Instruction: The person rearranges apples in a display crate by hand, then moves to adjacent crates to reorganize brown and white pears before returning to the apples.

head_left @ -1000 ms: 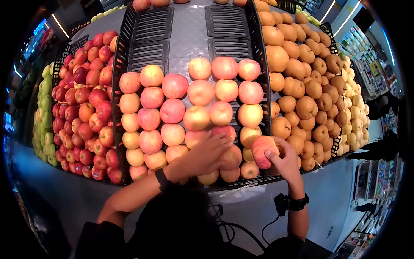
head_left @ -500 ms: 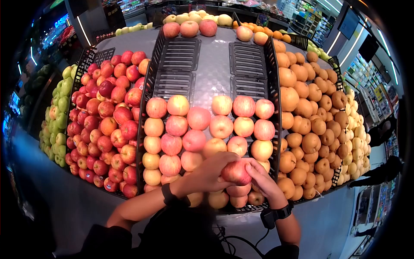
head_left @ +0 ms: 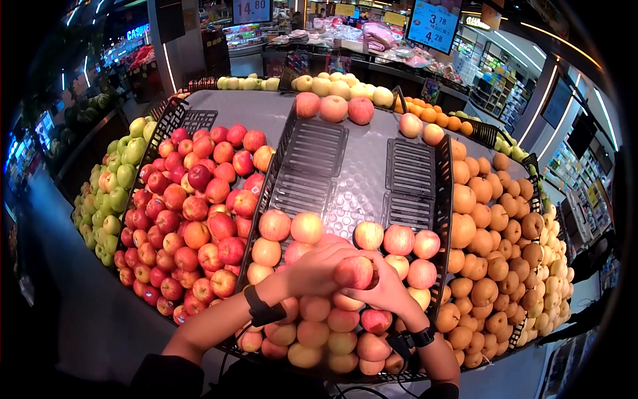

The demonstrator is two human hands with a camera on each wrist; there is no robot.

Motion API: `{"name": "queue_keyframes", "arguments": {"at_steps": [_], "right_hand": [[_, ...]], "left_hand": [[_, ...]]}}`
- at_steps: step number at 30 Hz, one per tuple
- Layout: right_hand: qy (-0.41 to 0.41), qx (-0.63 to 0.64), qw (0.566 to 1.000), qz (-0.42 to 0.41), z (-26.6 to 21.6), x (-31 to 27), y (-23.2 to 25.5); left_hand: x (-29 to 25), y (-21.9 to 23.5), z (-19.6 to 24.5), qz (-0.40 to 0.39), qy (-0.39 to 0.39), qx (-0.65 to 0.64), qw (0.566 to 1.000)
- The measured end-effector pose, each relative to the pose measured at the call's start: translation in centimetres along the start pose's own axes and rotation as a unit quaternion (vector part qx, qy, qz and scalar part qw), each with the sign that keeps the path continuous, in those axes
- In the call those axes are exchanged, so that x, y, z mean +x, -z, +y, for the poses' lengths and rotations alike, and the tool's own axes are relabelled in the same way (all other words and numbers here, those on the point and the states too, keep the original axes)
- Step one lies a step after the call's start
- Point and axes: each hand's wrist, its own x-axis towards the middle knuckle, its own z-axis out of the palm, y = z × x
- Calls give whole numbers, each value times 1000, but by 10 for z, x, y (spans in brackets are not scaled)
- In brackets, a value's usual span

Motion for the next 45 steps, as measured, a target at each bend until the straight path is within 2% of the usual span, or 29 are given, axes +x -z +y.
{"name": "queue_keyframes", "arguments": {"at_steps": [1,4,5,8,9,12,13,15,16,17,20,21,23,24,25,28,29,32,34,36,37,40,43,45], "right_hand": [[-26,-1,1000,-8,-6,7,2],[-26,-17,999,28,-8,36,3],[56,-68,995,36,-13,47,5],[117,-164,978,44,22,79,9],[109,-177,977,36,20,86,10],[103,-141,984,48,24,100,9],[88,-118,987,68,23,100,7],[45,82,990,102,37,104,-3],[20,182,976,119,47,107,-8],[-41,195,970,137,55,112,-9],[-238,323,909,111,16,112,-2],[-237,308,915,111,10,113,-6],[-254,312,910,94,18,118,-5],[-263,315,908,85,21,120,-5],[-254,308,912,96,20,121,-7],[-270,233,931,80,41,120,-3],[-282,217,933,59,56,122,3],[-237,53,968,61,43,111,15],[-61,-126,985,105,49,111,14],[113,-297,938,139,53,107,14],[46,-266,960,70,41,106,15],[36,-298,952,56,59,113,8],[-18,-254,967,-21,57,117,18],[-1,-254,967,-24,64,118,20]], "left_hand": [[5,2,-3,5,1,17,1000],[13,18,-18,13,119,19,993],[7,9,-42,36,141,11,989],[10,18,-66,30,177,39,983],[12,23,-69,17,186,34,982],[8,15,-89,78,223,-89,968],[6,14,-95,89,203,-138,965],[6,11,-106,128,198,-256,937],[7,9,-107,145,195,-316,917],[10,6,-107,146,201,-328,912],[18,4,-108,152,224,-237,933],[26,6,-92,181,247,-347,886],[30,8,-85,170,150,-116,967],[31,8,-84,160,96,3,982],[35,10,-90,148,84,36,985],[36,19,-105,81,172,-31,981],[34,17,-117,73,168,-47,982],[35,32,-128,-12,243,-205,948],[37,40,-129,-55,234,-178,954],[39,44,-119,-77,270,-268,921],[37,40,-128,-85,254,-275,923],[35,33,-144,-127,208,-243,939],[35,32,-153,-161,208,-213,941],[33,31,-151,-154,206,-203,945]]}}
